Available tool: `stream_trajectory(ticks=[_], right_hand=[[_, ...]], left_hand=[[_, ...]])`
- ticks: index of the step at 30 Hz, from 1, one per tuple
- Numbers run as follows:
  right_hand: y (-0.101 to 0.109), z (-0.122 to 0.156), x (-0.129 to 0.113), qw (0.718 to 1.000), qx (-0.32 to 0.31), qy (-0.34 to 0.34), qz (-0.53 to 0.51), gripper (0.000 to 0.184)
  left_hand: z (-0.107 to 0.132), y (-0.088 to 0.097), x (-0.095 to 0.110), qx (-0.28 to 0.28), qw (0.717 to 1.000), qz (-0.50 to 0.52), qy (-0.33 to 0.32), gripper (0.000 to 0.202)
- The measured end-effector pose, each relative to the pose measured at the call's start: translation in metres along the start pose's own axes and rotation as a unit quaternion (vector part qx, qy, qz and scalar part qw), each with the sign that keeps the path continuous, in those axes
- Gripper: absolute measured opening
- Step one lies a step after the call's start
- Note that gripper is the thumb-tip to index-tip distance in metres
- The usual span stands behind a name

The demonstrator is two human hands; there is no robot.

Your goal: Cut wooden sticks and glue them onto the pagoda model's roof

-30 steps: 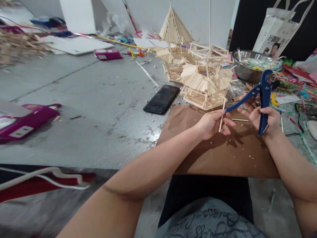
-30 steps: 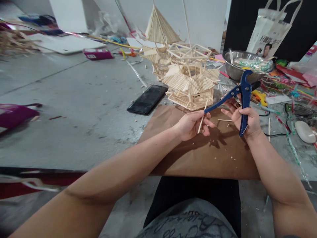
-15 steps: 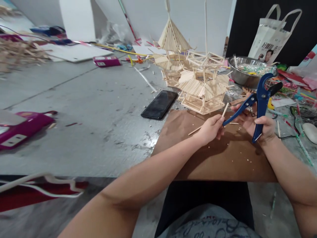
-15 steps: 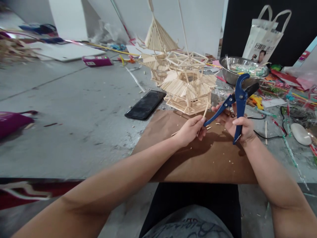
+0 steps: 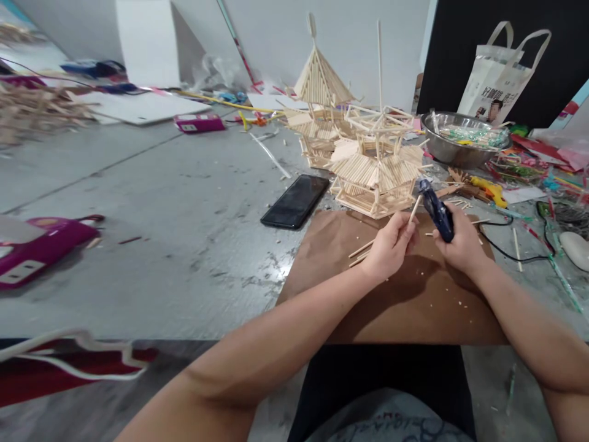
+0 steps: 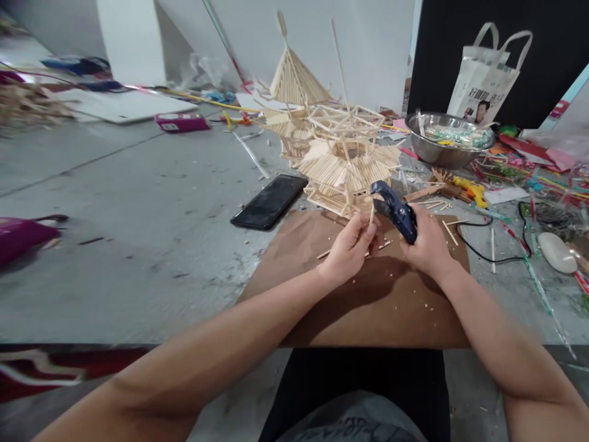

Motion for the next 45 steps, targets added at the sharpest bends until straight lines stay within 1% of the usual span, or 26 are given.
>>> stream_trajectory(ticks=[3,9,12,16,19,23,27,35,41,45], right_hand=[[-0.004,0.002,-0.005,0.999,-0.015,0.037,0.029,0.049],[-0.004,0.004,-0.011,0.997,-0.023,0.061,0.035,0.047],[-0.004,0.005,-0.012,0.997,-0.021,0.068,0.040,0.046],[-0.006,0.006,-0.013,0.996,-0.025,0.070,0.047,0.045],[-0.006,0.007,-0.012,0.996,-0.023,0.074,0.054,0.047],[-0.005,0.006,-0.011,0.994,-0.025,0.084,0.066,0.050],[-0.005,0.006,-0.011,0.994,-0.033,0.075,0.079,0.053],[-0.004,0.006,-0.010,0.994,-0.039,0.065,0.074,0.054],[-0.002,0.004,-0.012,0.993,-0.038,0.070,0.084,0.053],[-0.002,0.004,-0.011,0.993,-0.049,0.055,0.088,0.053]], left_hand=[[0.000,-0.001,-0.002,-0.016,1.000,0.012,-0.003,0.030],[0.000,-0.002,-0.002,-0.039,0.999,-0.012,-0.020,0.028],[0.001,-0.002,0.000,-0.042,0.995,-0.084,-0.031,0.028],[0.002,0.001,0.003,-0.040,0.977,-0.204,-0.038,0.030],[0.003,0.003,0.005,-0.035,0.968,-0.244,-0.046,0.029],[0.003,0.004,0.007,-0.028,0.966,-0.251,-0.062,0.026],[0.003,0.005,0.009,-0.021,0.967,-0.244,-0.072,0.023],[0.003,0.006,0.012,-0.007,0.964,-0.257,-0.071,0.023],[0.002,0.006,0.013,-0.004,0.963,-0.263,-0.067,0.024],[0.002,0.006,0.012,-0.004,0.962,-0.265,-0.059,0.025]])
Point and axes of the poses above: each hand's wrist, its own z-axis away from the middle knuckle, its own y-axis out of the back of the hand, x = y × z, the point moved 3 cm from there along -z, towards the middle knuckle, and after that the axes turned 10 degrees about -z, right-handed, at the moved point
